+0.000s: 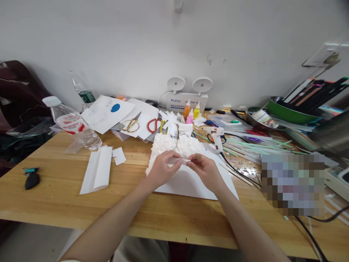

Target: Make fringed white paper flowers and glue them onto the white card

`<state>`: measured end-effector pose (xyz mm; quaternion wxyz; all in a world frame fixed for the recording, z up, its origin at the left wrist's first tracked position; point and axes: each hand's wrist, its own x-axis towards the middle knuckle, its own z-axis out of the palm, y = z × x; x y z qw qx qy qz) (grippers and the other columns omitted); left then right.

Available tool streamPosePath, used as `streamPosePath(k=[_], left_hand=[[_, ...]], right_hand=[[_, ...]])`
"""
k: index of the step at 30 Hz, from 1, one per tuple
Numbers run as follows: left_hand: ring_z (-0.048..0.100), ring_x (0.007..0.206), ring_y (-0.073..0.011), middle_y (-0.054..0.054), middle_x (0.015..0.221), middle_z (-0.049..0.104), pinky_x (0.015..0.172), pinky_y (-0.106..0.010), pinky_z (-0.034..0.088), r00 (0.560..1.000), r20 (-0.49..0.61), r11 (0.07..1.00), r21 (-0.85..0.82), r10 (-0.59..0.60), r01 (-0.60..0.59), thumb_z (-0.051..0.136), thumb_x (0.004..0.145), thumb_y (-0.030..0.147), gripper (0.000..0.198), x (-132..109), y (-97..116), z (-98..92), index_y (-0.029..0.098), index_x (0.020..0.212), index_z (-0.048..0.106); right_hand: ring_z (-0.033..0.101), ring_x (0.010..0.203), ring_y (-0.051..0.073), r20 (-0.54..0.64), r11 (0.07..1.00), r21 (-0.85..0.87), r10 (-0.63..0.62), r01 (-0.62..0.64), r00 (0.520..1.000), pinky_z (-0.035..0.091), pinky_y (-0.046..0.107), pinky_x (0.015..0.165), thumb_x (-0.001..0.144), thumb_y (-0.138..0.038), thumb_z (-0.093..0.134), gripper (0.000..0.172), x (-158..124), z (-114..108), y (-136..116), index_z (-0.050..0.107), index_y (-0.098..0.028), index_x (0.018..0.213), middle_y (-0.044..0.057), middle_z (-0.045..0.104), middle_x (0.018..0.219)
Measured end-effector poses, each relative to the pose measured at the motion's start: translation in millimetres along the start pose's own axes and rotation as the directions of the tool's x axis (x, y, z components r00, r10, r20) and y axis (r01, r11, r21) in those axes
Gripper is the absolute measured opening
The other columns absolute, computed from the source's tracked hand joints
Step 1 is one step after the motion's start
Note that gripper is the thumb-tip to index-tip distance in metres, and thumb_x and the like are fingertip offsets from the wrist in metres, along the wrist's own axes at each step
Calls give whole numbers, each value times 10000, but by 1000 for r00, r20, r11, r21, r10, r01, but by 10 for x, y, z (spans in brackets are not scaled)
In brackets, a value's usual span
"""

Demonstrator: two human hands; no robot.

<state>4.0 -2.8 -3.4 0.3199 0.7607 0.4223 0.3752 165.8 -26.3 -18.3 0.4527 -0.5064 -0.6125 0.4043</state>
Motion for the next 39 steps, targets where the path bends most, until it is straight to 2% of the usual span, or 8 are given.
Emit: streamPosePath(k=[8, 14, 22, 27, 33, 39], left_hand=[[578, 779, -141, -8, 804, 630, 721, -253, 445, 999, 46, 999, -29, -22, 24, 487, 761, 226, 103, -14, -20, 35, 194, 776, 583], [578, 759, -123, -1, 792, 633, 695, -220, 445, 998, 67, 998, -60, -19, 23, 472, 784, 256, 133, -19, -9, 30, 189, 801, 586], [583, 827, -138, -27, 857, 639, 738, -242, 449, 997, 73, 996, -83, -10, 16, 463, 784, 215, 163, -22, -10, 14, 189, 853, 609], [584, 813, -133, -27, 850, 636, 733, -237, 453, 999, 50, 996, -89, 19, -14, 469, 777, 188, 163, -18, 6, 15, 183, 843, 618], [604, 822, -137, -20, 876, 660, 744, -228, 467, 1000, 3, 994, -109, -31, 31, 531, 754, 251, 151, -22, -21, 33, 188, 859, 619], [599, 791, -120, -17, 854, 645, 685, -202, 476, 999, 39, 990, -138, -13, 18, 493, 777, 220, 145, -25, -26, 33, 187, 851, 613]], right_hand=[[551, 698, 150, 49, 998, 22, -60, 59, 997, 462, 289, 686, 763, -318, 549, 128, -32, 38, -10, 560, -192, 783, 23, 592, 756], [549, 667, 150, -22, 997, -40, -71, 70, 997, 448, 285, 669, 731, -293, 592, 114, -33, 43, -30, 590, -185, 767, 22, 621, 734], [529, 651, 144, -93, 996, -38, -85, 82, 992, 434, 273, 646, 706, -290, 623, 121, -45, 50, -41, 575, -185, 742, 15, 599, 715], [514, 644, 136, -108, 995, -45, -90, 85, 990, 423, 258, 633, 704, -287, 627, 116, -42, 45, -31, 577, -186, 730, 7, 597, 698], [516, 653, 140, -103, 995, -48, -93, 88, 990, 417, 259, 634, 707, -291, 625, 111, -40, 43, -13, 581, -191, 724, 7, 601, 701], [515, 659, 142, -93, 996, -33, -86, 83, 992, 421, 267, 641, 719, -291, 613, 113, -41, 50, -12, 570, -186, 726, 15, 591, 711]])
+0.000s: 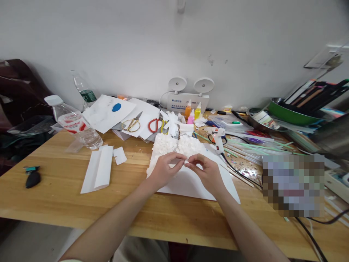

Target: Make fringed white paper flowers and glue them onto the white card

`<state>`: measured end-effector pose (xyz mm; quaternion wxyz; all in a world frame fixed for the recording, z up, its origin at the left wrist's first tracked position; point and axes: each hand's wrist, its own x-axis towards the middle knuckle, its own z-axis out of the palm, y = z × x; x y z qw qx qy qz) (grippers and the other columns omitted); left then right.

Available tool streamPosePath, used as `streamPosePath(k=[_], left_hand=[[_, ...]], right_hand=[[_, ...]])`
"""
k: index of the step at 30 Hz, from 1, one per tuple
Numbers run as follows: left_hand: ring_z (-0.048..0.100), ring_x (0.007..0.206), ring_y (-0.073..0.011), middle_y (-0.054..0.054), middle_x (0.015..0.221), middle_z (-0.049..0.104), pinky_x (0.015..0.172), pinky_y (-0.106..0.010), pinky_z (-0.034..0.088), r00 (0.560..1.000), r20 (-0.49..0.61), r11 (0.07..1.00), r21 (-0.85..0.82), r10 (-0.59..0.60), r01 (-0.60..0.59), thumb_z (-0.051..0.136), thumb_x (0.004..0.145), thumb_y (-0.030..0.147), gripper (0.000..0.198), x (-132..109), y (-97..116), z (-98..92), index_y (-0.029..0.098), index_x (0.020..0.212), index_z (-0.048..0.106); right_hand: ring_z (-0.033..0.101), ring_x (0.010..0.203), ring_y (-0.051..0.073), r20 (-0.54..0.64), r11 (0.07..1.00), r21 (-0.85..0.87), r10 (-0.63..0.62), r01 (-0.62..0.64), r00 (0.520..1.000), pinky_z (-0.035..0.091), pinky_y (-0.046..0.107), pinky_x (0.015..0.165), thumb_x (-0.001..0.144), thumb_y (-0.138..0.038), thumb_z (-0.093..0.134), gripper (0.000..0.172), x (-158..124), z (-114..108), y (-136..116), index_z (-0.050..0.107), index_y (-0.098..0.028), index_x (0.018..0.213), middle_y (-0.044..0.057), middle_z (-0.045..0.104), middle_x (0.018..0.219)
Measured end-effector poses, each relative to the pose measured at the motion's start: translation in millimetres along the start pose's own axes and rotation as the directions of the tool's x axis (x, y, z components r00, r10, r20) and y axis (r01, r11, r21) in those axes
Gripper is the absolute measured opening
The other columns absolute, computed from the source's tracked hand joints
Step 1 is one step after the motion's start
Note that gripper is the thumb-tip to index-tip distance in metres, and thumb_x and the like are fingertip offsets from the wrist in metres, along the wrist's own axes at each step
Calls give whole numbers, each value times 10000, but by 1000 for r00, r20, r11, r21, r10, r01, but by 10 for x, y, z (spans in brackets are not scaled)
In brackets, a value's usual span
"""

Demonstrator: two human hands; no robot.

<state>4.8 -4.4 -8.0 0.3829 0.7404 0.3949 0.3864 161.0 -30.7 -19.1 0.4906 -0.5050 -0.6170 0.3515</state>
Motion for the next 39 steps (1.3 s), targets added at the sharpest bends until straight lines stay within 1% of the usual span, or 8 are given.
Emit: streamPosePath(k=[6, 13, 18, 20, 25, 28, 32, 39], left_hand=[[594, 817, -122, -26, 881, 644, 700, -207, 473, 999, -3, 997, 57, 44, -43, 469, 795, 224, 174, -10, -2, -1, 191, 893, 609], [609, 841, -121, -34, 972, 630, 762, -231, 464, 994, 2, 988, 112, 110, -109, 456, 801, 216, 250, -28, -29, 6, 210, 1037, 540], [599, 869, -124, -29, 970, 632, 796, -232, 439, 998, 14, 991, 117, 65, -66, 463, 802, 244, 267, -30, 0, -7, 207, 1060, 521], [588, 879, -132, -26, 948, 636, 798, -238, 430, 999, 16, 992, 118, 35, -37, 478, 794, 260, 257, -19, 12, -14, 202, 1038, 532], [571, 810, -135, -18, 861, 634, 708, -234, 429, 1000, 27, 992, 127, 4, -8, 480, 789, 271, 152, 4, 10, -16, 193, 843, 599], [565, 812, -134, -20, 864, 631, 711, -235, 424, 1000, 27, 994, 107, 2, -5, 487, 783, 266, 150, 3, 10, -11, 189, 846, 600], [572, 789, -138, -18, 838, 635, 708, -238, 425, 999, 40, 996, 85, -5, 2, 484, 782, 288, 169, -2, 30, -14, 187, 843, 604], [578, 777, -144, -3, 807, 641, 685, -236, 435, 999, -18, 995, 86, -39, 41, 484, 777, 326, 180, 9, 28, -17, 196, 803, 605]], right_hand=[[527, 653, 139, -15, 1000, -4, -1, 1, 1000, 435, 267, 637, 717, -281, 615, 109, 14, 2, 4, 569, -185, 739, 15, 594, 711], [544, 663, 145, -29, 999, -35, -30, 29, 999, 451, 279, 643, 720, -265, 610, 137, 19, 5, 13, 589, -192, 834, 22, 601, 749], [528, 692, 146, -19, 996, -45, -84, 83, 996, 443, 280, 651, 754, -256, 573, 68, 18, -1, 19, 593, -197, 782, 26, 582, 772], [538, 715, 151, -9, 998, -15, -54, 54, 999, 448, 283, 668, 764, -273, 559, 84, 20, 0, 19, 576, -192, 781, 31, 586, 786], [560, 713, 152, 22, 1000, 0, 30, -30, 999, 458, 282, 678, 768, -299, 548, 132, 35, 5, 20, 563, -187, 835, 32, 602, 785], [567, 713, 154, 42, 999, -5, 49, -49, 998, 462, 283, 675, 768, -300, 541, 156, 40, 3, 28, 568, -187, 872, 38, 612, 810], [561, 693, 153, 40, 999, -31, 44, -43, 998, 462, 278, 658, 768, -312, 533, 141, 42, -6, 26, 563, -178, 800, 33, 597, 759], [558, 695, 153, 38, 999, 0, 38, -38, 999, 459, 273, 647, 767, -326, 534, 138, 39, -17, 2, 550, -189, 782, 31, 593, 770]])
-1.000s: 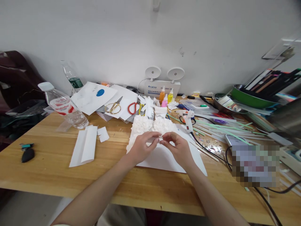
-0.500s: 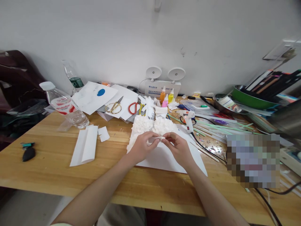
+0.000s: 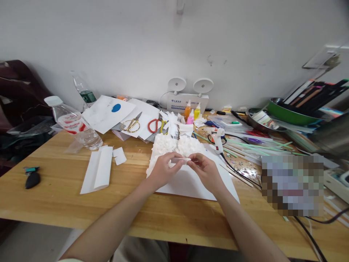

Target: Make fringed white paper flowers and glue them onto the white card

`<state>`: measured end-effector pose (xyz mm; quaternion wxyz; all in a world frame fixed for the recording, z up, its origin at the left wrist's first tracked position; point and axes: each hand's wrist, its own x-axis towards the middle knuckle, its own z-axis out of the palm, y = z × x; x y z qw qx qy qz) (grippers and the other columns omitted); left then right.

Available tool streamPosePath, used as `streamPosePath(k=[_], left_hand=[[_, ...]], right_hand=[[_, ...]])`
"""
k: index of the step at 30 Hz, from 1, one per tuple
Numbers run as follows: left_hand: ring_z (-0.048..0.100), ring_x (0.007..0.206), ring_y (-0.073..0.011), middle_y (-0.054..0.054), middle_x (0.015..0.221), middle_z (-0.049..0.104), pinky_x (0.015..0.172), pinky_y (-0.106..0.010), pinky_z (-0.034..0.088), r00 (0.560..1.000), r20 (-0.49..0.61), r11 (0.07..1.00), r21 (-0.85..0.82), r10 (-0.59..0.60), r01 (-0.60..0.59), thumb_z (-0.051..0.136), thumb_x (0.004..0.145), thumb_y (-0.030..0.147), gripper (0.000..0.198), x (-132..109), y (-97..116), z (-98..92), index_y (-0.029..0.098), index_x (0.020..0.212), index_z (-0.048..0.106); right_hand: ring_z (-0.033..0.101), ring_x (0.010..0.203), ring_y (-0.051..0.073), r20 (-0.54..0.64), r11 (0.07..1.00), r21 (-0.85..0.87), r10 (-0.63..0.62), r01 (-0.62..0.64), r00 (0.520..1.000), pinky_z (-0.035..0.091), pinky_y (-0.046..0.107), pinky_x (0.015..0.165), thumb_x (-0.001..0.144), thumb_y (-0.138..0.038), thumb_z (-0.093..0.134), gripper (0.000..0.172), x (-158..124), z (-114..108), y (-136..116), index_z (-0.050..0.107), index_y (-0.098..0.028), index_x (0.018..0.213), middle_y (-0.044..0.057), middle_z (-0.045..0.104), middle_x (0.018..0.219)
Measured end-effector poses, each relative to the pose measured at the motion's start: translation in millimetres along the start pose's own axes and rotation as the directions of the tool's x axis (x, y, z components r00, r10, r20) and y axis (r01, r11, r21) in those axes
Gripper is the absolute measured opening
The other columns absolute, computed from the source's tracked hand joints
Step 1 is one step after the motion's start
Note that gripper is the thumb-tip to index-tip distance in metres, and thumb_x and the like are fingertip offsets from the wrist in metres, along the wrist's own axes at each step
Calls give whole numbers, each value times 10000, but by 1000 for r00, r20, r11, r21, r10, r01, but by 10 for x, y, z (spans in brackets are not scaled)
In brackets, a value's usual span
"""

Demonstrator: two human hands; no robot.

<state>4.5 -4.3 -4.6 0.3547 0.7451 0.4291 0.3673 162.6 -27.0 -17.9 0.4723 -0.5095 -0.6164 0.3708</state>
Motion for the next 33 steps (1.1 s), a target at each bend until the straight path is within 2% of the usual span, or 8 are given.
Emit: streamPosePath(k=[13, 21, 33], left_hand=[[571, 796, -129, -15, 834, 629, 721, -227, 423, 998, 35, 999, -21, 47, -46, 476, 793, 282, 157, 3, -7, 8, 180, 820, 594], [579, 786, -131, -12, 823, 637, 719, -234, 431, 999, -12, 999, -36, 35, -35, 499, 782, 307, 159, 5, -12, 15, 184, 822, 593], [573, 785, -138, -25, 838, 638, 715, -246, 440, 999, 3, 996, -87, 34, -34, 462, 792, 270, 178, -14, 28, 17, 182, 847, 608]], right_hand=[[529, 702, 145, 94, 997, 70, -33, 27, 995, 442, 270, 679, 773, -298, 533, 103, -16, 6, -14, 541, -195, 777, 19, 564, 750], [534, 696, 154, 16, 998, 26, -50, 50, 999, 441, 291, 687, 751, -306, 569, 110, -31, 18, -16, 562, -200, 781, 23, 592, 752], [534, 688, 151, -64, 998, 62, -25, 29, 998, 448, 287, 668, 707, -305, 618, 145, -28, 21, -1, 559, -192, 776, 21, 588, 743]])
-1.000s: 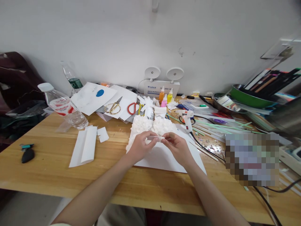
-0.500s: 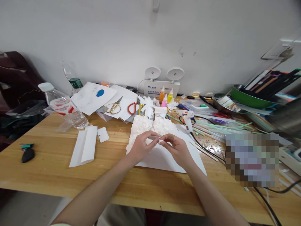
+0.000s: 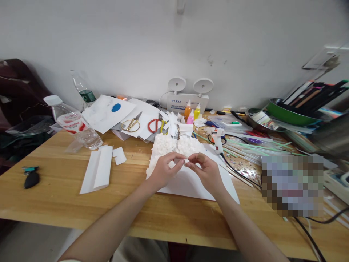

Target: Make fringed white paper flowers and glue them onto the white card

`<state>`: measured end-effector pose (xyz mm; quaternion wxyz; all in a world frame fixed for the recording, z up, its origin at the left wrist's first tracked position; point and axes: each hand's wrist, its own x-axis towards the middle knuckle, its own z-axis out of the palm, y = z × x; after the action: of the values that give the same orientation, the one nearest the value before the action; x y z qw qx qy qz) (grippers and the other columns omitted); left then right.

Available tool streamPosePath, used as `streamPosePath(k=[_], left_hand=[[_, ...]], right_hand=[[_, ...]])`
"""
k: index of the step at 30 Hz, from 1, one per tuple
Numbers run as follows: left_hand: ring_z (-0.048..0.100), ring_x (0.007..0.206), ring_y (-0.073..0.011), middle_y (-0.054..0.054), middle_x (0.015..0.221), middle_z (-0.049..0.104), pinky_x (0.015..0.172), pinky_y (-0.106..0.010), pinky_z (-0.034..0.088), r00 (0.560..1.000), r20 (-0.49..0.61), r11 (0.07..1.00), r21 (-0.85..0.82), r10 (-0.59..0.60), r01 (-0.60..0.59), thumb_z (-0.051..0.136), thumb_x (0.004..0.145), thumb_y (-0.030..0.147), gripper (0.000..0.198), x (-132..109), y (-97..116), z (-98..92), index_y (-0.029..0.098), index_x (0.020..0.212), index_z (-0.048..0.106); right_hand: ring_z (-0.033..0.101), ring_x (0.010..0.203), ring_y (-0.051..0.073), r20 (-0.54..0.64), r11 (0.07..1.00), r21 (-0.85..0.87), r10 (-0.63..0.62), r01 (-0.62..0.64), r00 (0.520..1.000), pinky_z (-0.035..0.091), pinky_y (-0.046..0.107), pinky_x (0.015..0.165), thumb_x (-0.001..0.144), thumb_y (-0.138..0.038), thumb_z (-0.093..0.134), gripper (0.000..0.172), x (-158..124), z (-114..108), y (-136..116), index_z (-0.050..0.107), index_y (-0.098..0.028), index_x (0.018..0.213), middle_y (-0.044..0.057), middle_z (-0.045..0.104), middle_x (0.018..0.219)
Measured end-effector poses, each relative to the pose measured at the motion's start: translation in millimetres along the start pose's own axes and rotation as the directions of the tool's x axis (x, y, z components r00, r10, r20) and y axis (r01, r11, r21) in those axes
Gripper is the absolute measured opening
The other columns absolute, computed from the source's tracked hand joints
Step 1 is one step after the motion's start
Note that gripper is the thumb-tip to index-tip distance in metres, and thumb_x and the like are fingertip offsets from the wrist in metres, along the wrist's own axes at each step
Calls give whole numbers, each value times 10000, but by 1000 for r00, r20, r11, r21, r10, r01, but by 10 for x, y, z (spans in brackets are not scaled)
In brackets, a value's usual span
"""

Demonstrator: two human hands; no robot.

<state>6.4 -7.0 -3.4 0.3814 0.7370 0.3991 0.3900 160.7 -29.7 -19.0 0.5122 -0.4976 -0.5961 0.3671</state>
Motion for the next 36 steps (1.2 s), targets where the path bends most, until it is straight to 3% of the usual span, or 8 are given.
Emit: streamPosePath(k=[13, 16, 19, 22, 25, 29, 36], left_hand=[[584, 858, -154, -39, 925, 643, 769, -269, 457, 1000, 3, 1000, -4, 6, -6, 469, 795, 287, 211, -18, -20, 10, 192, 934, 597], [572, 918, -152, -42, 1012, 622, 812, -271, 444, 999, -11, 998, 44, 44, -43, 467, 799, 266, 240, -26, -38, 13, 205, 1010, 563], [565, 906, -152, -40, 969, 625, 830, -287, 428, 994, -3, 985, 132, 112, -111, 469, 794, 247, 258, -30, -47, 5, 209, 1038, 542], [565, 891, -149, -31, 938, 633, 829, -285, 421, 997, 1, 989, 125, 80, -80, 467, 795, 250, 289, -25, -41, -5, 211, 1077, 514], [568, 844, -143, -29, 911, 633, 773, -261, 432, 1000, 1, 996, 94, 7, -8, 481, 787, 267, 241, -10, -32, -11, 196, 1005, 554], [555, 760, -134, -22, 791, 616, 708, -250, 426, 1000, 11, 996, 93, 1, -2, 461, 795, 259, 170, 10, -24, -11, 174, 825, 605], [535, 749, -130, -18, 769, 588, 711, -252, 415, 1000, 3, 998, 55, 11, -11, 457, 799, 263, 165, 11, -12, -15, 170, 799, 594]], right_hand=[[564, 701, 170, -12, 999, -39, 11, -12, 1000, 467, 316, 676, 724, -341, 598, 190, 13, 2, 28, 582, -191, 838, 46, 614, 778], [563, 719, 171, 3, 997, -68, -33, 33, 999, 461, 315, 691, 740, -314, 583, 155, 14, -3, 29, 608, -199, 841, 45, 617, 797], [545, 696, 157, 9, 990, -110, -88, 89, 996, 450, 297, 667, 747, -278, 579, 100, 17, -3, 14, 623, -207, 802, 31, 605, 767], [532, 685, 151, 2, 991, -90, -98, 98, 995, 447, 286, 646, 743, -279, 583, 79, 15, -1, 1, 607, -208, 768, 24, 591, 758], [538, 707, 158, 12, 997, -58, -47, 47, 999, 451, 294, 666, 750, -307, 573, 109, 9, 1, 7, 583, -199, 766, 29, 596, 768], [551, 696, 158, 24, 998, -62, 0, 2, 1000, 456, 295, 676, 744, -317, 578, 137, 8, -2, 31, 580, -187, 789, 32, 616, 764], [580, 746, 173, 54, 998, -65, 16, -12, 998, 464, 306, 705, 745, -308, 575, 178, 20, -14, 38, 596, -179, 865, 51, 640, 839]])
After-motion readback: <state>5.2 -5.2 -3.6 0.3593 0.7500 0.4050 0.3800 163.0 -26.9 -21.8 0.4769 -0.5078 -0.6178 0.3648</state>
